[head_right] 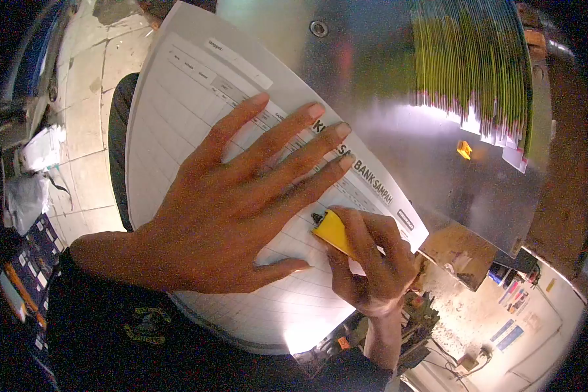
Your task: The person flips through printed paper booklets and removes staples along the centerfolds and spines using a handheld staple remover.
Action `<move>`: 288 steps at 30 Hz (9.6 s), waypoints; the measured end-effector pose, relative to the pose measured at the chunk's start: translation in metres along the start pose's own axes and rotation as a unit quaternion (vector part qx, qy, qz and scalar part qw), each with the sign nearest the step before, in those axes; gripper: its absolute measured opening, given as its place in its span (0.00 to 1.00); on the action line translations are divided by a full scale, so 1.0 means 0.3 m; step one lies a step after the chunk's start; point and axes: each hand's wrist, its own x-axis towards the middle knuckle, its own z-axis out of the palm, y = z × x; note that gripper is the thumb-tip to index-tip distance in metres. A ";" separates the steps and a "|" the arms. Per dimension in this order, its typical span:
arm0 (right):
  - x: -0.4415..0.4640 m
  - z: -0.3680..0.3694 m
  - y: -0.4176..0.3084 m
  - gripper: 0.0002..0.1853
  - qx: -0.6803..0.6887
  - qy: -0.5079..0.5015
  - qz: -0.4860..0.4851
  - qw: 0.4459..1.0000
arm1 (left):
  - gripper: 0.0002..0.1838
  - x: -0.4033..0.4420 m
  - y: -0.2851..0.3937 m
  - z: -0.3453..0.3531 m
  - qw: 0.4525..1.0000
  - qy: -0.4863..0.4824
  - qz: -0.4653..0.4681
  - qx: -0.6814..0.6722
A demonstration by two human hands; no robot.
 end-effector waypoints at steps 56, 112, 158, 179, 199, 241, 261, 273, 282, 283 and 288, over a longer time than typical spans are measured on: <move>-0.045 -0.007 0.018 0.22 -0.069 0.057 -0.037 0.995 | 0.49 -0.004 -0.011 0.013 0.999 0.032 0.000 -0.023; -0.001 -0.033 0.022 0.21 0.135 0.000 0.084 0.987 | 0.51 0.001 -0.002 0.007 1.000 0.027 -0.009 -0.013; -0.031 0.006 -0.032 0.23 0.105 0.049 0.130 0.985 | 0.52 0.007 0.011 -0.015 0.999 -0.023 -0.013 0.042; -0.053 0.049 -0.027 0.21 0.066 0.084 0.059 0.992 | 0.50 0.004 0.002 -0.006 0.999 0.007 -0.009 0.030; -0.056 0.072 0.003 0.24 0.029 0.113 -0.042 0.992 | 0.53 0.006 0.013 -0.022 0.999 -0.003 -0.008 0.051; -0.230 -0.064 -0.044 0.24 0.282 0.291 0.213 0.889 | 0.65 0.085 0.029 -0.046 0.970 -0.015 -0.005 0.243; -0.309 -0.041 -0.114 0.20 0.169 0.158 0.147 0.962 | 0.48 -0.031 0.148 -0.128 0.977 -0.108 0.035 0.178; -0.199 0.053 -0.102 0.27 0.118 0.100 0.028 0.988 | 0.45 -0.174 0.084 0.017 0.994 -0.037 -0.025 0.100; -0.157 0.040 -0.110 0.26 0.084 0.047 0.034 0.995 | 0.43 -0.179 0.074 0.039 0.999 -0.011 -0.031 0.030; -0.154 0.042 -0.109 0.27 0.079 0.052 0.025 0.995 | 0.43 -0.180 0.070 0.038 0.999 -0.008 -0.036 0.026; -0.144 0.028 -0.122 0.29 0.050 0.027 0.028 0.998 | 0.51 -0.184 0.059 0.042 0.999 -0.023 -0.023 -0.014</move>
